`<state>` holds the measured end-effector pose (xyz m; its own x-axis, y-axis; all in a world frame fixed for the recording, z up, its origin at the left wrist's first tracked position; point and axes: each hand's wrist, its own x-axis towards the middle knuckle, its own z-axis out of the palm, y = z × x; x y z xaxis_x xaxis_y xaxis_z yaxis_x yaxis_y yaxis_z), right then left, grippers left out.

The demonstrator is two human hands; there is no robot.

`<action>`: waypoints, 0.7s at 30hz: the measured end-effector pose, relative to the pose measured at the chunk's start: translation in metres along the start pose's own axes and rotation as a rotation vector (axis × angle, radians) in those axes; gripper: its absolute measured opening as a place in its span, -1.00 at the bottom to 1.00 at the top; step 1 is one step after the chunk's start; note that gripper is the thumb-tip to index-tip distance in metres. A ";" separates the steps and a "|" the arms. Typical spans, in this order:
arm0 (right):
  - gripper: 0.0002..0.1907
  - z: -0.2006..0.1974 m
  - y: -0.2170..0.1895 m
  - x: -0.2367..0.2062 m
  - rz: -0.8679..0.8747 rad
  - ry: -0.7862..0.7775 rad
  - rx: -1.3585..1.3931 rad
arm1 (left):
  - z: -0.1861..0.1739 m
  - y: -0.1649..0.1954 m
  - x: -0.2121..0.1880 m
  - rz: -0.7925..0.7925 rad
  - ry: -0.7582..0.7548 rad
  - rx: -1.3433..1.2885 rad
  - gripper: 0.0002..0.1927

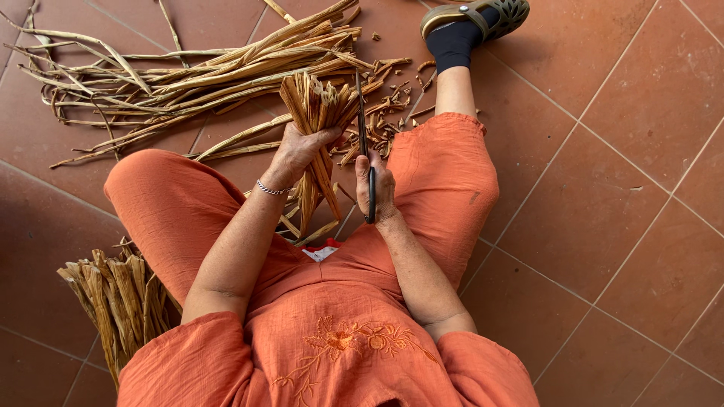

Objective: The person sits on a tiled floor sorting through bundles of dried plant stalks, using scissors to trim off root ends and unwanted pieces, letting the cut scraps fall beside them, and placing the trimmed stalks into a pile.

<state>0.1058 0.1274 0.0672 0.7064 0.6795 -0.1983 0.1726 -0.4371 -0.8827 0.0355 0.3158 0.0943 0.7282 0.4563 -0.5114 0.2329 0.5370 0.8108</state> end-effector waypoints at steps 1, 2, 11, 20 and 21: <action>-0.24 0.001 0.002 0.000 0.013 0.003 -0.008 | -0.001 -0.001 0.001 -0.017 -0.005 0.019 -0.79; -0.25 0.001 0.003 0.000 0.029 0.011 -0.009 | -0.001 -0.002 0.003 -0.033 0.003 0.040 -0.80; -0.28 -0.015 0.003 0.000 0.171 0.091 0.502 | 0.002 0.000 0.016 0.077 0.038 0.141 -0.79; -0.23 -0.048 0.038 0.032 0.196 0.235 0.728 | 0.016 0.032 0.093 -0.097 0.225 1.008 -0.91; -0.22 -0.047 0.041 0.034 0.193 0.243 0.746 | 0.024 0.030 0.105 -0.117 0.240 1.028 -0.92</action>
<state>0.1691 0.1050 0.0443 0.8212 0.4476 -0.3540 -0.4109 0.0332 -0.9111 0.1343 0.3625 0.0715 0.5459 0.6287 -0.5539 0.8079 -0.2199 0.5467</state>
